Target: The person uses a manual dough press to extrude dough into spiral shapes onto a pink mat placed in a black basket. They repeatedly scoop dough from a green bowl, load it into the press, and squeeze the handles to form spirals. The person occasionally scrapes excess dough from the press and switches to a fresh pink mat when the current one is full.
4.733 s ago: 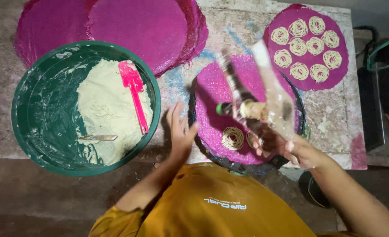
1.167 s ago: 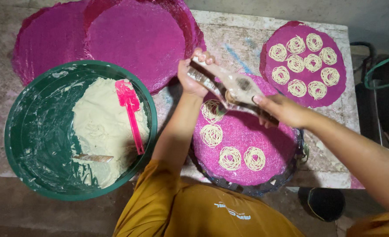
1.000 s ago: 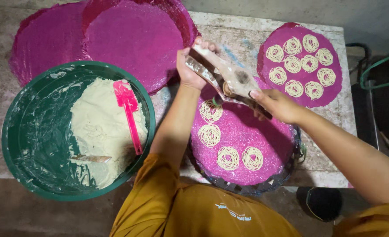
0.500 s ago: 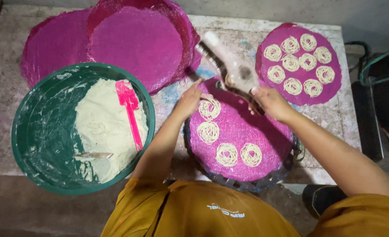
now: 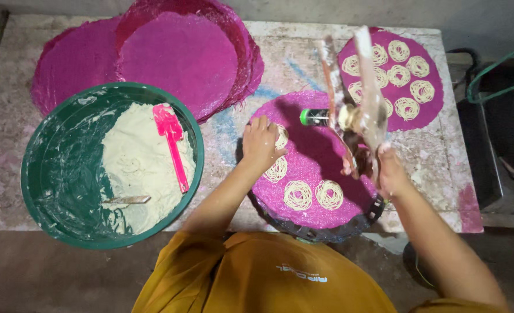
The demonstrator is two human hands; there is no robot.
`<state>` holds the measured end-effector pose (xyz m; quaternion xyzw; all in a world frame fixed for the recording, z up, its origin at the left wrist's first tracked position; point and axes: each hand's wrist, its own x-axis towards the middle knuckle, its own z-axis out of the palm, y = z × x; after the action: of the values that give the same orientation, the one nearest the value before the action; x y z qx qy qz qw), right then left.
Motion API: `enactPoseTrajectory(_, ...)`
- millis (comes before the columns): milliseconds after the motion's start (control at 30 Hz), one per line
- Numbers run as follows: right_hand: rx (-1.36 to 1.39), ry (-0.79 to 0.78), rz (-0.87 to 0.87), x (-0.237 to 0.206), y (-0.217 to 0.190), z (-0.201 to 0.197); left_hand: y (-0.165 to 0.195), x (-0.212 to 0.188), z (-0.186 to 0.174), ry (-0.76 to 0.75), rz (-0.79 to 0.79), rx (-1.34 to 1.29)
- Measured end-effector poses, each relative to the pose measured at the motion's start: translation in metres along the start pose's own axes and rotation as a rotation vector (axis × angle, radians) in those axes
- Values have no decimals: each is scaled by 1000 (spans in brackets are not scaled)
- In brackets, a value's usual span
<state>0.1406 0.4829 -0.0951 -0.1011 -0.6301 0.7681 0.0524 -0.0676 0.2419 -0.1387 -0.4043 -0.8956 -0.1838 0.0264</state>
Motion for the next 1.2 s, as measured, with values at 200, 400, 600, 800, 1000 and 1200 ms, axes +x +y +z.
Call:
enactPoseTrajectory(200,60,97,-96,-37,-5,16,-17,13,17,-36,33,20)
enactPoseTrajectory(400,198,141,-141,-55,-2,21,-34,34,21,140,-72,-8)
enactPoseTrajectory(600,265,184,-155,-62,15,18,-27,27,19,218,81,14)
enactPoseTrajectory(800,240,159,-129,-61,17,12,-63,25,0,-176,-350,-1047)
enactPoseTrajectory(1000,275,143,-71,-39,15,23,-137,-74,-115,114,-493,-1212)
enactPoseTrajectory(1200,-51,-60,66,4,5,25,-119,-121,-186,263,-345,77)
